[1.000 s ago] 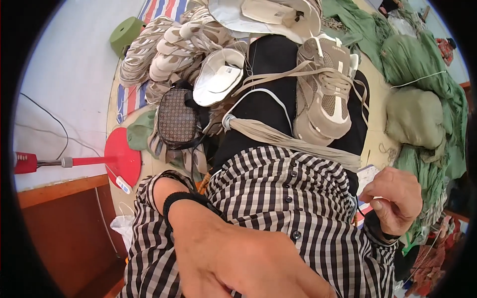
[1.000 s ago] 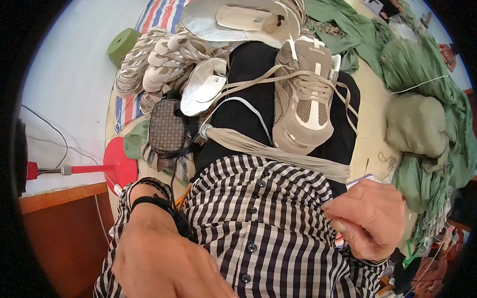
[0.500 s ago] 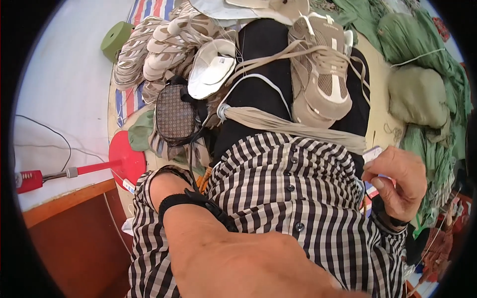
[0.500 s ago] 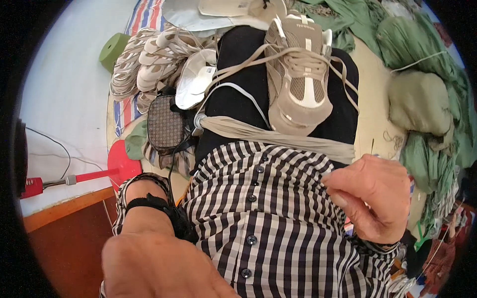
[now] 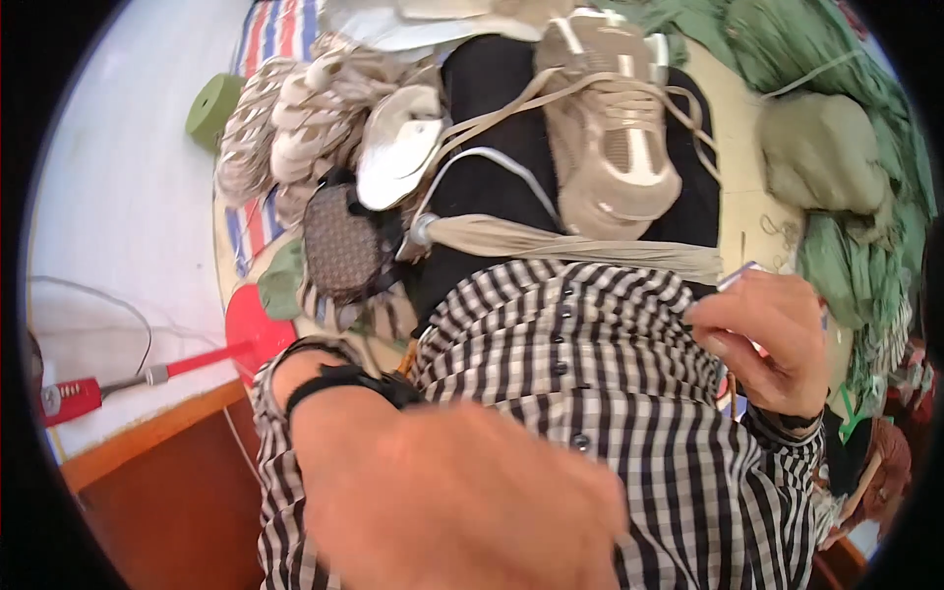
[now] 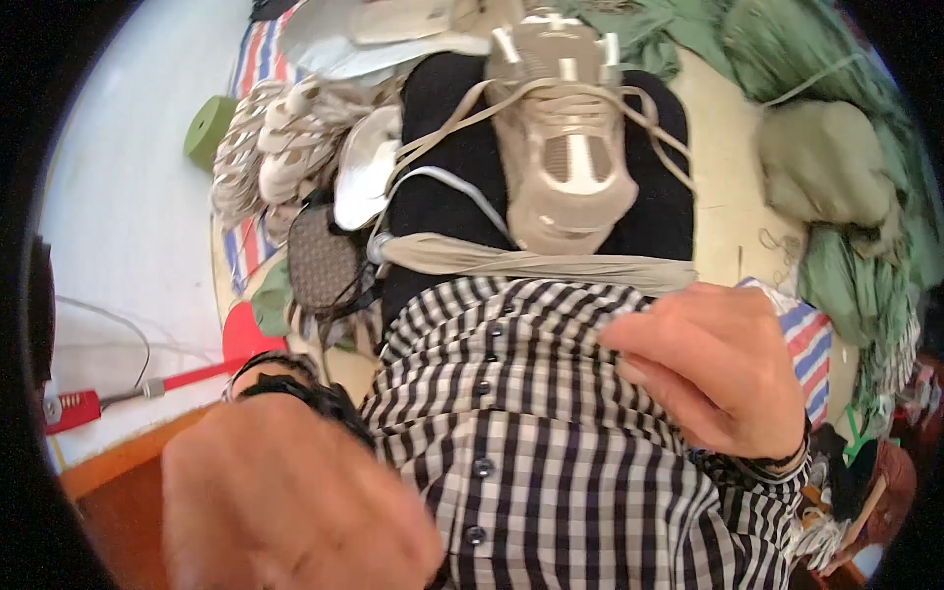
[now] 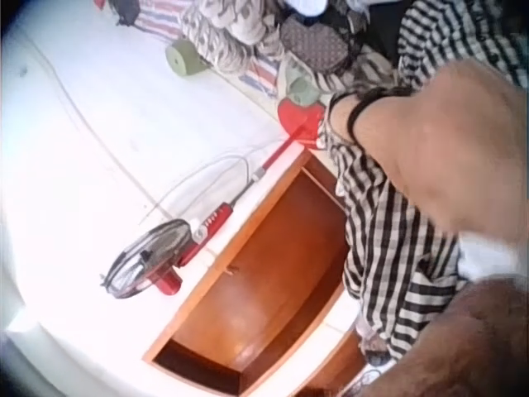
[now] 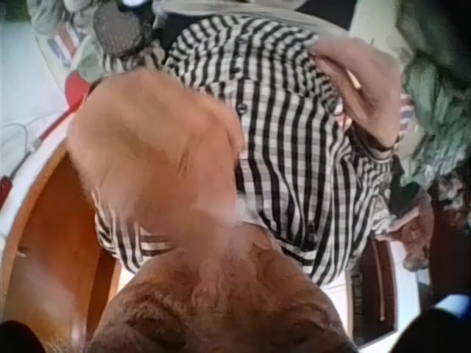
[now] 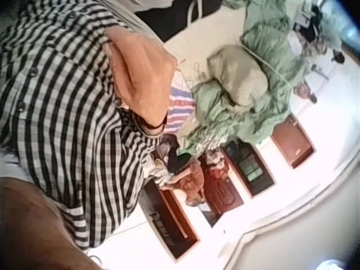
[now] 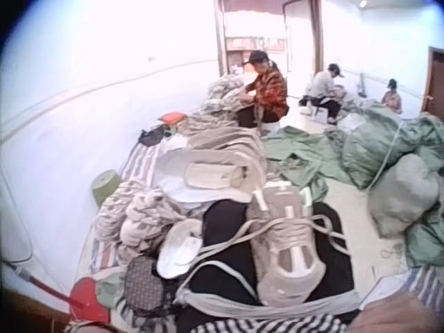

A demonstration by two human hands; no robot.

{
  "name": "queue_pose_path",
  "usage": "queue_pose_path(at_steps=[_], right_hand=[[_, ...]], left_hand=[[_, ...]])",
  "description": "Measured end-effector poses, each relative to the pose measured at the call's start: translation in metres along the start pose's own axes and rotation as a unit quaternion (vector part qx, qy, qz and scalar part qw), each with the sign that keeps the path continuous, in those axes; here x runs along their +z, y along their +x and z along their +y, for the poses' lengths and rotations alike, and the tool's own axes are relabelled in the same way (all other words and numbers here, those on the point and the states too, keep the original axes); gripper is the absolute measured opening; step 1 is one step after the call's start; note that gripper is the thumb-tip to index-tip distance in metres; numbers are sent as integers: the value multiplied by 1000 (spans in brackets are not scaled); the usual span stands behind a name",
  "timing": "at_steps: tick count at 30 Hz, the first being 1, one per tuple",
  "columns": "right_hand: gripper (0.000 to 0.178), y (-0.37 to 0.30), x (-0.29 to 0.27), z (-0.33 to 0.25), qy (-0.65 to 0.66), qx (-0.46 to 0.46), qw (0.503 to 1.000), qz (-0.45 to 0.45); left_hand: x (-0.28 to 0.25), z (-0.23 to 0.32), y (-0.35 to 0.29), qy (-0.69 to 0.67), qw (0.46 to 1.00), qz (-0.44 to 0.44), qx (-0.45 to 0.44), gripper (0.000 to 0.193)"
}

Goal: The recorder is lacing up a new shoe and organizing batches of shoe components in a manufacturing facility.

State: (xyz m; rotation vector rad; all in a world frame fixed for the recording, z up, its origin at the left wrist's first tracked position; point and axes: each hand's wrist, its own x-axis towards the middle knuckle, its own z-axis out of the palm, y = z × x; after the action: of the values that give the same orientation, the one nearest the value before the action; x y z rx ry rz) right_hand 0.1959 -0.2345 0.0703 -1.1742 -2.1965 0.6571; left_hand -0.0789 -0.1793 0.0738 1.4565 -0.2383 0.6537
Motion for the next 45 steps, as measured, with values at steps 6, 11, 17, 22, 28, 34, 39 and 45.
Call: queue_pose_path(at_steps=[6, 11, 17, 22, 28, 34, 39, 45], right_hand=[[19, -25, -17, 21, -25, 59, 997, 34], [18, -41, -15, 43, -64, 104, 991, 49], [22, -58, -33, 59, -85, 190, 978, 4], [28, -52, -14, 56, 167, 179, 969, 43], [27, -46, 12, 51, 184, 123, 975, 21], [22, -80, 7, 72, -109, 96, 983, 117], [9, -139, 7, 91, -251, 278, 927, 8], [6, -196, 50, 70, -200, 328, 918, -102]], left_hand=[[-27, -52, 13, 383, 891, 122, -212, 27], [-38, -83, 20, 420, 886, 74, -184, 16], [-28, -101, 45, 438, 890, 99, -86, 21], [-16, -103, 66, 410, 903, 117, -57, 20], [3, -122, 82, 304, 945, 80, -88, 21], [-8, -122, 65, 308, 927, 55, -204, 39], [-27, -131, 43, 411, 876, -58, -246, 37], [-24, -141, 29, 402, 877, -117, -236, 32]])
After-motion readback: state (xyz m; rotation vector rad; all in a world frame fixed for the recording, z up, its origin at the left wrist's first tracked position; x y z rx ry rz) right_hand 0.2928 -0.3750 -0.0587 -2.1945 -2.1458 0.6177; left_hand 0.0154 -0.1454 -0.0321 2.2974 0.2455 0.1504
